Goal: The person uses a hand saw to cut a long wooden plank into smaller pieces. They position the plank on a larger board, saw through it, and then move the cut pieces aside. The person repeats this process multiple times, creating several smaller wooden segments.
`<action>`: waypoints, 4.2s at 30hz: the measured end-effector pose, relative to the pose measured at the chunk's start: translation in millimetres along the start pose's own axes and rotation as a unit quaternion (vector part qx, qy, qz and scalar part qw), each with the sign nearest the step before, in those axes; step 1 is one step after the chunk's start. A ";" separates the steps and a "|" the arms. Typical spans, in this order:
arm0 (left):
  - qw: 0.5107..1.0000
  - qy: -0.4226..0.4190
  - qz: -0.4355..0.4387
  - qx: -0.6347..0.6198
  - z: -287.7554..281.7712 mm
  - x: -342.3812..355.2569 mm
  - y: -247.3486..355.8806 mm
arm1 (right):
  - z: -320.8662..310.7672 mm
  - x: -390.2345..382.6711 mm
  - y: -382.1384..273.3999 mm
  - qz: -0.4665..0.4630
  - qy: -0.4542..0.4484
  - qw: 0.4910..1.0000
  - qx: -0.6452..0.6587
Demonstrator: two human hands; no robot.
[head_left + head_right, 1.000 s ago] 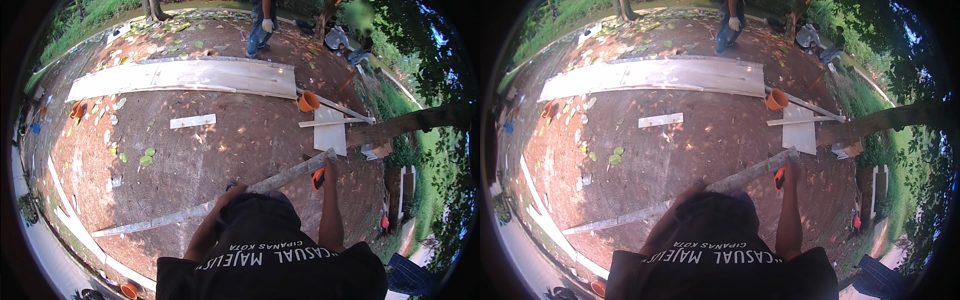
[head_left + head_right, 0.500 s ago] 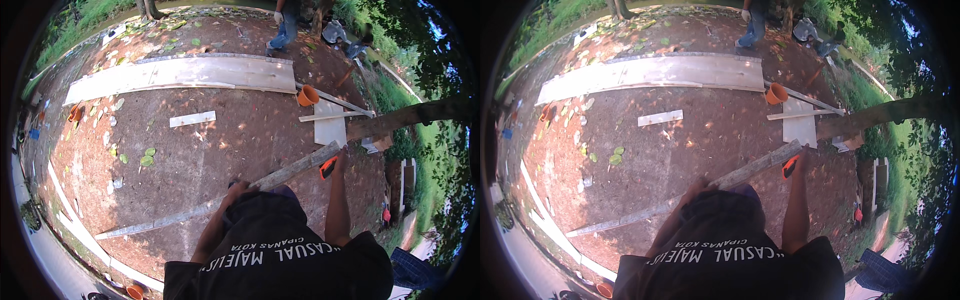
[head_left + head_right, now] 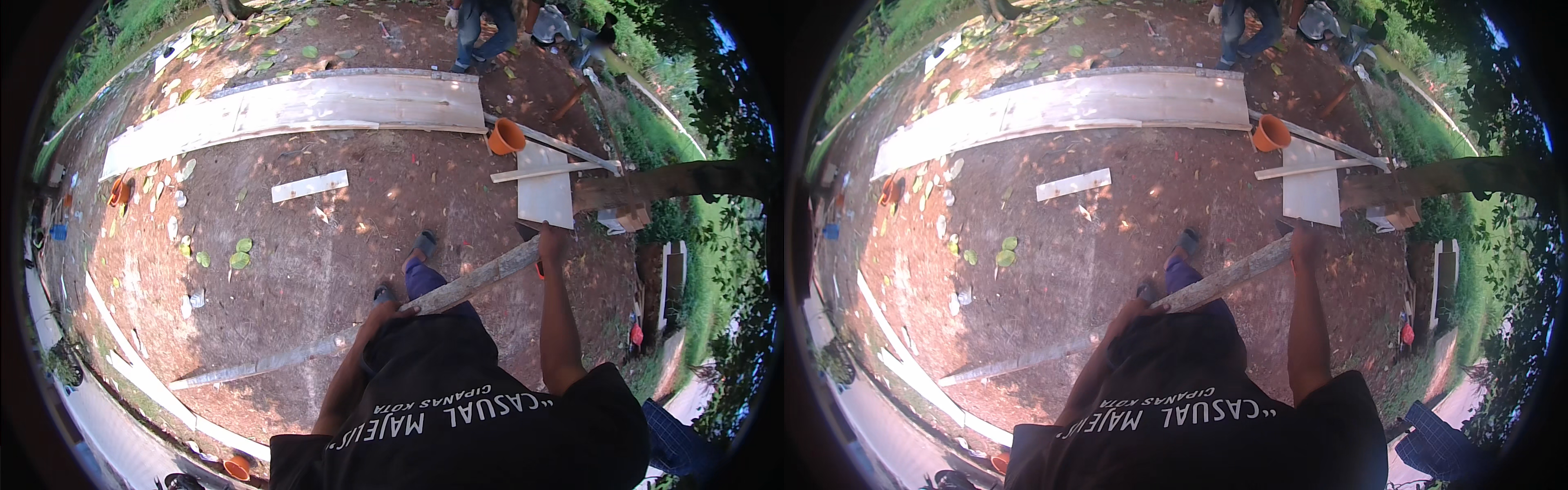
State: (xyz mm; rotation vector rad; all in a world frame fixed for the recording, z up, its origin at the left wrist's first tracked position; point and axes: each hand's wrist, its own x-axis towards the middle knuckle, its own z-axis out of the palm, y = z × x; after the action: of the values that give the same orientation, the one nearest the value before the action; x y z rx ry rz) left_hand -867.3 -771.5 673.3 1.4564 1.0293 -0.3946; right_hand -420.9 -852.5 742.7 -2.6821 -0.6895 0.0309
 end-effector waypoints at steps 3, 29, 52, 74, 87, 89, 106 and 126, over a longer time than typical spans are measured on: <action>0.999 -0.030 -0.037 -0.021 -8.8 21.9 5.3 | 11.1 11.6 -5.2 0.076 -0.120 0.989 -0.031; 0.994 0.003 -0.076 0.073 -104.6 156.4 145.2 | 131.5 211.6 21.8 0.198 -0.240 0.947 -0.080; 0.973 -0.113 0.015 0.200 -316.8 224.8 82.4 | 150.2 100.4 -38.0 0.440 -0.021 0.786 0.434; 0.969 0.105 0.102 0.198 -391.8 417.8 54.1 | 67.9 -312.4 -22.9 0.307 -0.191 0.922 -0.138; 0.912 -0.127 -0.368 0.127 -273.4 238.4 20.9 | 128.9 -200.4 -18.4 0.467 -0.384 0.790 0.101; 0.941 -0.148 -0.295 0.079 -248.3 178.3 46.3 | 164.4 -201.2 24.7 0.376 -0.416 0.825 0.078; 0.974 -0.197 -0.105 -0.033 -238.8 57.4 8.9 | 31.4 -109.1 -65.6 0.157 -0.395 0.904 0.049; 0.882 0.148 -0.107 0.434 -372.1 691.6 -197.4 | 299.3 155.6 28.3 0.016 -0.405 0.802 -0.440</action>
State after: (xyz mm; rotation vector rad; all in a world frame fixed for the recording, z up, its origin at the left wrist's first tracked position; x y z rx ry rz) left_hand -766.2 -211.4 97.1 2.2580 1.3488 -0.8930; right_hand -304.3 -698.6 464.6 -3.5387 -1.0933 1.2156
